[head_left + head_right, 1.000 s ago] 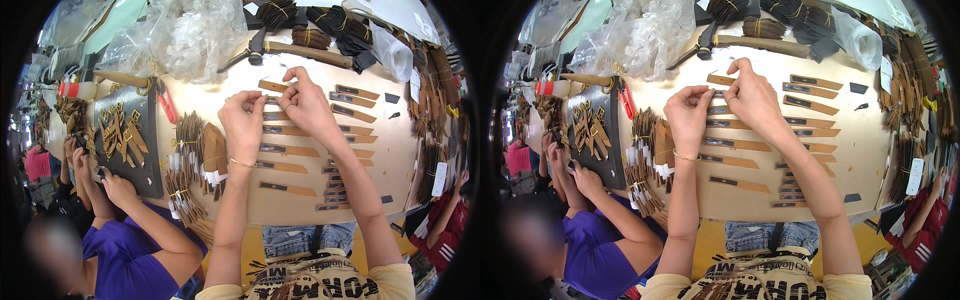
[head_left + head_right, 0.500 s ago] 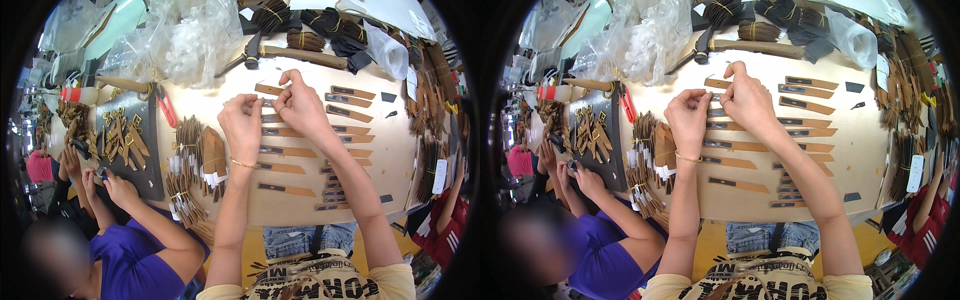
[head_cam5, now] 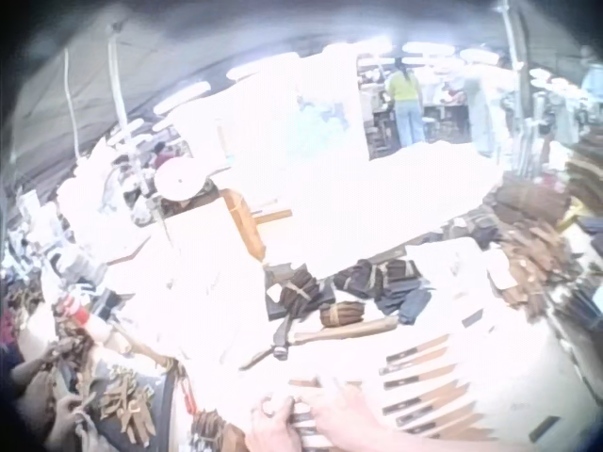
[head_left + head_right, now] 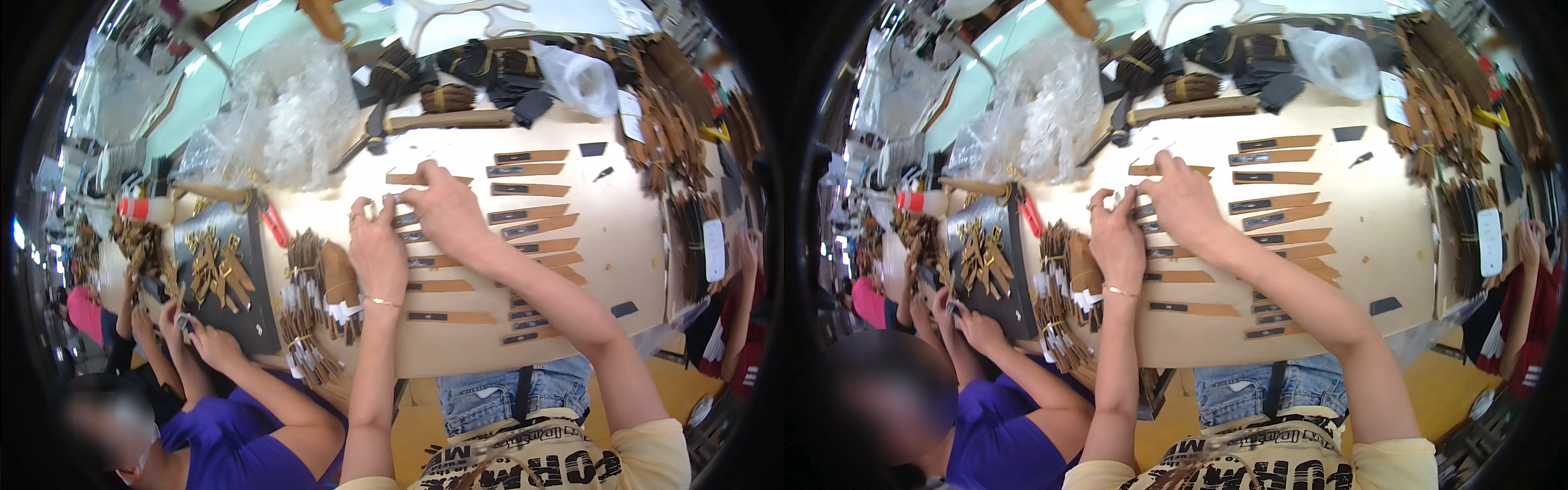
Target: The person repeatedly picks up small black rectangular pieces and places them onto long tan leather strips laid out on a table. The person aligns each piece on a strip and presses it down, then moves to the next strip. The process continues throughout the clip.
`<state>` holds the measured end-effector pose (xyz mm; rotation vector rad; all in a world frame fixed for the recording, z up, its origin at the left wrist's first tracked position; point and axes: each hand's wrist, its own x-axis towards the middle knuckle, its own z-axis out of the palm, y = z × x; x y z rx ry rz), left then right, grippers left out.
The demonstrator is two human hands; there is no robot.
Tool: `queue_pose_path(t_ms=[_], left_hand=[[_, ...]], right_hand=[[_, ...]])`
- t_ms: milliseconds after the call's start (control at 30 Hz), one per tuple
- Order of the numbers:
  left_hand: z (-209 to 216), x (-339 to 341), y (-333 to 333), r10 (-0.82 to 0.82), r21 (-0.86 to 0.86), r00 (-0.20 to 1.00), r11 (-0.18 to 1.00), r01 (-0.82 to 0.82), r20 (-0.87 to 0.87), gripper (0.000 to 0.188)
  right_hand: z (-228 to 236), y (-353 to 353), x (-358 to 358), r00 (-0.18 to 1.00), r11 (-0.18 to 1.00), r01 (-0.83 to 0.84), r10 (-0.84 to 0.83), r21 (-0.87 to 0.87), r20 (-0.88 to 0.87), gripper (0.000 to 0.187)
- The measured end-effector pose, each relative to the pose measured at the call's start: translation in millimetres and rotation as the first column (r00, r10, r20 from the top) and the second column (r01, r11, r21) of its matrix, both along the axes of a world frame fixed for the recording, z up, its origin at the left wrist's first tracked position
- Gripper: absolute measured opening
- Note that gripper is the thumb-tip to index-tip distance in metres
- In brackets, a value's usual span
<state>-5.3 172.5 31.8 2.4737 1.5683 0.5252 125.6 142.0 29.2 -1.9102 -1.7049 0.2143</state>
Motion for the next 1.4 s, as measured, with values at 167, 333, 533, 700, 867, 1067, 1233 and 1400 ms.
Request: queue_pose_path(t_ms=[167,333,533,700,867,1067,1233,1400], left_hand=[[-5,-1,-1,0.074,0.017,0.994,0.997,-0.073,-0.075,0.036],[-10,-7,8,0.014,0.015,1.0,1.0,-0.014,0.004,0.038],[-7,-21,10,-0.037,-0.002,0.897,0.999,0.042,0.44,0.036],[22,8,-33,-0.079,-0.026,0.851,0.994,0.107,0.52,0.034],[46,50,-85,-0.326,0.099,0.818,0.943,0.318,0.474,0.031],[61,68,-122,-0.421,0.119,0.783,0.902,0.415,0.457,0.029],[63,64,-126,-0.418,0.09,0.785,0.9,0.427,0.458,0.028],[57,60,-126,-0.4,0.054,0.798,0.905,0.423,0.451,0.027]], right_hand=[[-2,-20,1,0.93,1.0,-0.021,0.02,-0.003,0.367,0.024],[6,-55,33,0.903,0.999,-0.017,0.002,0.031,0.431,0.017],[9,-156,173,0.87,0.871,0.478,-0.487,0.114,0.073,0.027],[12,-228,232,0.707,0.715,0.696,-0.699,0.071,0.111,0.016],[8,-232,239,0.648,0.691,0.695,-0.722,0.199,0.244,0.019],[7,-218,240,0.624,0.746,0.633,-0.65,0.207,0.434,0.024],[4,-218,253,0.577,0.626,0.761,-0.774,0.171,0.262,0.028],[-4,-222,258,0.546,0.568,0.809,-0.821,0.15,0.164,0.029]])
